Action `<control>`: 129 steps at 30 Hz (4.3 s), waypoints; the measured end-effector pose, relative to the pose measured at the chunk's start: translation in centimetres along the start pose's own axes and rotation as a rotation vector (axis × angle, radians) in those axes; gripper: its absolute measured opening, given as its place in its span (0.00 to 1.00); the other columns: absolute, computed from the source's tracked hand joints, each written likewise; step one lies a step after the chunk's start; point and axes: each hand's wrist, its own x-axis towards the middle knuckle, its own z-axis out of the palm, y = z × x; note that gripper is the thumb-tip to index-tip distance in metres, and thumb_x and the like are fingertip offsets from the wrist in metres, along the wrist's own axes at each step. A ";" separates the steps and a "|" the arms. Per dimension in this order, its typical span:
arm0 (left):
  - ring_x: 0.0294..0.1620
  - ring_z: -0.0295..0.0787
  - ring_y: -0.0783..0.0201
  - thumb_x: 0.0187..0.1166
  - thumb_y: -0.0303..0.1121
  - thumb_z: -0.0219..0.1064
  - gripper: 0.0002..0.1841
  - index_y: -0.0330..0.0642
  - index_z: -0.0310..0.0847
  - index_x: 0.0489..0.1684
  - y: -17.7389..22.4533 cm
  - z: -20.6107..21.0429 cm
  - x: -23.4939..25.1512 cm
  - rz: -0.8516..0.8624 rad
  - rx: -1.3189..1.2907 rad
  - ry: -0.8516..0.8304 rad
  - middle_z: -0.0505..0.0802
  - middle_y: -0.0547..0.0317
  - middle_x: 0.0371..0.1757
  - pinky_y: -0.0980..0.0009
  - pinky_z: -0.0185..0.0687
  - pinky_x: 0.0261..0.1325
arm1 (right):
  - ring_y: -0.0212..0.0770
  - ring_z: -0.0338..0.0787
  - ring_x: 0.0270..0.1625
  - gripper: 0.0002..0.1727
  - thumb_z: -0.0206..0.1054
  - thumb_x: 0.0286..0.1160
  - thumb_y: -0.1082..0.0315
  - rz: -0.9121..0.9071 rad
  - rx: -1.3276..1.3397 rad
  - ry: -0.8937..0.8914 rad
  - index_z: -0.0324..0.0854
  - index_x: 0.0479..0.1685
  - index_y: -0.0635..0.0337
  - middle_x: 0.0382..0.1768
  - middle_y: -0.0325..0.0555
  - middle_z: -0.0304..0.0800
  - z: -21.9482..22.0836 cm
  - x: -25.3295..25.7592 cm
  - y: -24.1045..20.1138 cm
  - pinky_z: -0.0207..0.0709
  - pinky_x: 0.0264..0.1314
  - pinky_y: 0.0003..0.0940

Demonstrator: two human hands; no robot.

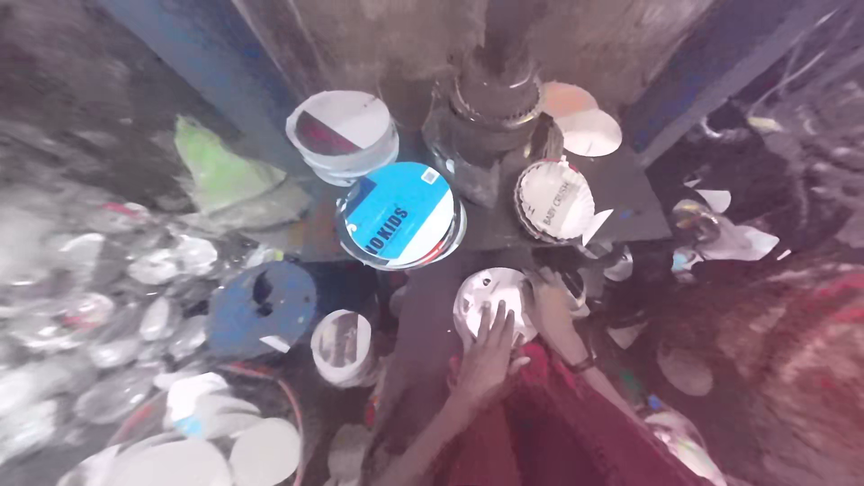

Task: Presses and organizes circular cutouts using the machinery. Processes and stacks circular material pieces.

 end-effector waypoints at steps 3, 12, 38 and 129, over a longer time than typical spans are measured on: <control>0.90 0.51 0.31 0.80 0.51 0.64 0.39 0.37 0.61 0.88 0.7 0.0 0.7 -0.025 -0.027 -0.054 0.63 0.41 0.90 0.17 0.33 0.78 | 0.71 0.78 0.75 0.23 0.60 0.83 0.67 0.018 -0.038 -0.015 0.82 0.73 0.65 0.71 0.68 0.82 -1.0 -1.0 -0.9 0.68 0.74 0.67; 0.86 0.62 0.37 0.73 0.38 0.66 0.40 0.21 0.60 0.83 -1.6 -3.6 0.5 -0.172 -0.491 0.480 0.68 0.26 0.84 0.46 0.59 0.86 | 0.24 0.86 0.33 0.07 0.63 0.75 0.76 -0.244 0.592 0.315 0.85 0.41 0.71 0.34 0.44 0.91 -1.6 -1.6 1.9 0.82 0.38 0.20; 0.35 0.87 0.78 0.82 0.29 0.62 0.11 0.29 0.85 0.48 -5.1 -7.8 -2.0 -0.467 -0.789 0.356 0.91 0.61 0.35 0.77 0.85 0.44 | 0.31 0.90 0.35 0.12 0.64 0.80 0.67 -0.247 0.591 0.034 0.90 0.41 0.66 0.34 0.47 0.93 0.4 -2.1 -3.4 0.83 0.42 0.27; 0.64 0.83 0.78 0.82 0.27 0.59 0.19 0.38 0.73 0.72 -5.6 -14.6 0.9 0.042 -0.769 1.342 0.86 0.73 0.67 0.76 0.80 0.69 | 0.16 0.84 0.49 0.15 0.48 0.86 0.73 -0.706 0.927 0.184 0.76 0.53 0.75 0.44 0.41 0.88 -3.3 5.3 -16.6 0.79 0.55 0.14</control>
